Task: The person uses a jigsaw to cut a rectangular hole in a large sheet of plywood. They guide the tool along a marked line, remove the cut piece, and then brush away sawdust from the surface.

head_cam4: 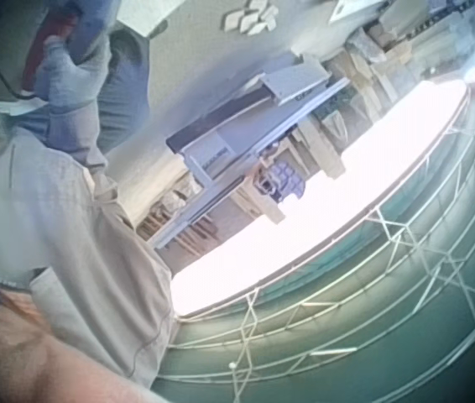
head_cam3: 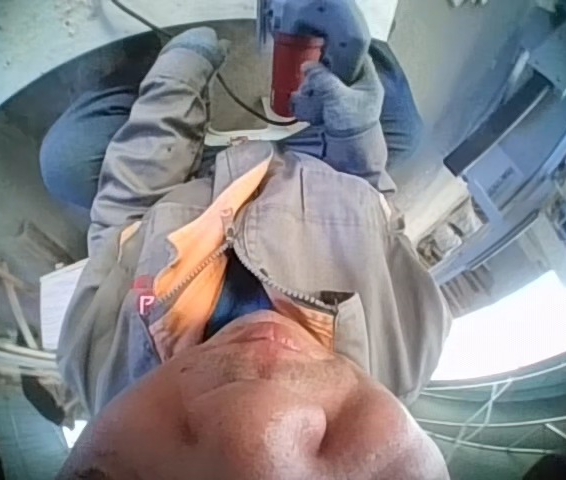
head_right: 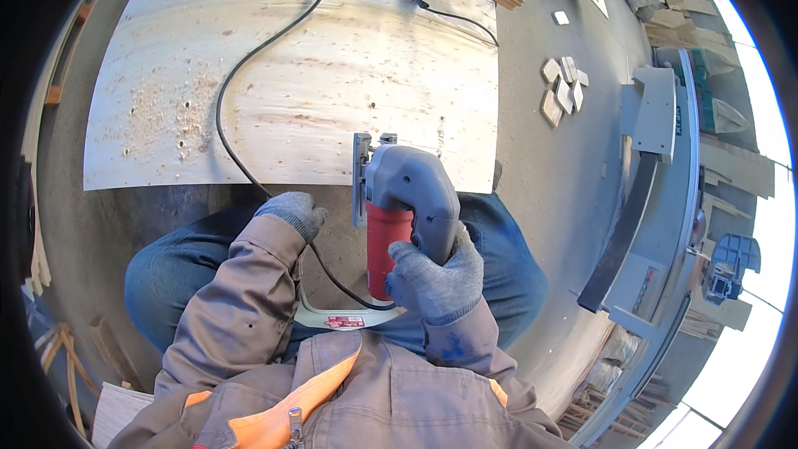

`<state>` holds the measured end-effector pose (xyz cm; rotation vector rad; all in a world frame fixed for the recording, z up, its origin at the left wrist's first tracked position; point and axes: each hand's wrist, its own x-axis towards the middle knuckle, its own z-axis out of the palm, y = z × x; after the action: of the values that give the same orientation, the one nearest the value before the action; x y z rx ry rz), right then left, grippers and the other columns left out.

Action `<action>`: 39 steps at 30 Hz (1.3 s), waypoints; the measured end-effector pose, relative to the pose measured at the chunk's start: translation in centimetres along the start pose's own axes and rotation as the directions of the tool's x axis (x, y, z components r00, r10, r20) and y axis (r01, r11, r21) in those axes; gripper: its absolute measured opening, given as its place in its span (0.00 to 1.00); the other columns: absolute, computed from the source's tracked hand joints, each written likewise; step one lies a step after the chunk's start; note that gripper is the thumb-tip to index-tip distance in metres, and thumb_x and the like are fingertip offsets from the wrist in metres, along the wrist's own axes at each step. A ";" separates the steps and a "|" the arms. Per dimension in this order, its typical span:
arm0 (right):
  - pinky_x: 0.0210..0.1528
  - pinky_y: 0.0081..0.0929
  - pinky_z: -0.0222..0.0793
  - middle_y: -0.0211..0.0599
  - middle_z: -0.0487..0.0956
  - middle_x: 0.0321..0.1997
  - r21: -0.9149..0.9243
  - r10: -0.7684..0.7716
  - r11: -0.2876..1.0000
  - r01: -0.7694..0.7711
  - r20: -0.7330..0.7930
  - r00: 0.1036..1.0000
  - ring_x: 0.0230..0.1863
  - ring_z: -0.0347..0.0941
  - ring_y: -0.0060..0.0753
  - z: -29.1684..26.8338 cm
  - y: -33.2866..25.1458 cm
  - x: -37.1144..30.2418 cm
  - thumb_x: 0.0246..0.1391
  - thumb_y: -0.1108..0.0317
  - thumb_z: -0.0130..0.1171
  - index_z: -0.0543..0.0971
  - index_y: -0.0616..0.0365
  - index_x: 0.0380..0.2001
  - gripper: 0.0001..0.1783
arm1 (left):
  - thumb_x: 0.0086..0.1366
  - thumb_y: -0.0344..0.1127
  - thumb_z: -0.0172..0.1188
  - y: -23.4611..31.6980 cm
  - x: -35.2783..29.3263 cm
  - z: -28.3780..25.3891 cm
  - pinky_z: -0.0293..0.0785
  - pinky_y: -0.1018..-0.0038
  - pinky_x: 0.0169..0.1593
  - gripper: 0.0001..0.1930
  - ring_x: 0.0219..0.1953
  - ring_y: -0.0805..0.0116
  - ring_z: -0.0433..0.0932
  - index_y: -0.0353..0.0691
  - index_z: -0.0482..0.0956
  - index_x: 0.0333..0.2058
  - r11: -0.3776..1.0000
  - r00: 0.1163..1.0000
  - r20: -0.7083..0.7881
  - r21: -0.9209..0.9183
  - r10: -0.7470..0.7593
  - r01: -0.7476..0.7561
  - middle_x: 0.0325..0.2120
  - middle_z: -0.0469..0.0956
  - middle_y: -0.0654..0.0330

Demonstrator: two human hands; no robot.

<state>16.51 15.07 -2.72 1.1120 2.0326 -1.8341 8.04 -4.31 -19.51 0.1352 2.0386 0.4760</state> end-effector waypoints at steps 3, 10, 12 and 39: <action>0.29 0.31 0.80 0.36 0.82 0.33 -0.024 0.018 1.000 -0.018 -0.006 1.000 0.28 0.81 0.29 0.6 -0.3 0.1 0.50 0.76 0.74 0.76 0.62 0.50 0.25 | 0.69 0.51 0.53 0.0 0.2 0.2 0.74 0.53 0.62 0.25 0.57 0.42 0.80 0.37 0.84 0.51 1.000 1.000 -0.028 -0.027 0.011 -0.012 0.52 0.82 0.40; 0.29 0.31 0.80 0.36 0.81 0.33 -0.064 0.069 0.996 -0.067 0.022 0.997 0.28 0.81 0.28 0.2 -0.2 2.3 0.49 0.76 0.75 0.76 0.63 0.49 0.25 | 0.70 0.51 0.52 1.0 1.2 0.8 0.76 0.53 0.60 0.23 0.55 0.42 0.81 0.38 0.84 0.48 0.995 0.999 -0.015 -0.086 0.047 -0.048 0.48 0.83 0.41; 0.29 0.31 0.80 0.36 0.81 0.33 -0.083 0.081 0.993 -0.078 0.036 0.996 0.28 0.81 0.28 0.7 -0.7 2.8 0.49 0.76 0.75 0.76 0.64 0.49 0.25 | 0.70 0.51 0.52 1.4 1.2 0.7 0.76 0.53 0.59 0.23 0.54 0.42 0.81 0.38 0.84 0.48 0.992 0.996 0.011 -0.093 0.085 -0.084 0.47 0.84 0.41; 0.35 0.34 0.82 0.43 0.84 0.32 -0.338 -0.005 0.941 0.033 0.082 0.997 0.30 0.84 0.37 1.6 -3.0 4.5 0.44 0.79 0.64 0.77 0.72 0.53 0.28 | 0.69 0.48 0.61 4.6 -0.8 -1.7 0.80 0.53 0.52 0.20 0.46 0.42 0.85 0.38 0.81 0.49 0.870 0.973 0.066 -0.465 0.221 -0.166 0.41 0.85 0.41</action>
<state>10.93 15.56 -3.35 0.9100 2.2081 -1.4322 6.56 -0.80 -16.34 0.0783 1.7524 1.0397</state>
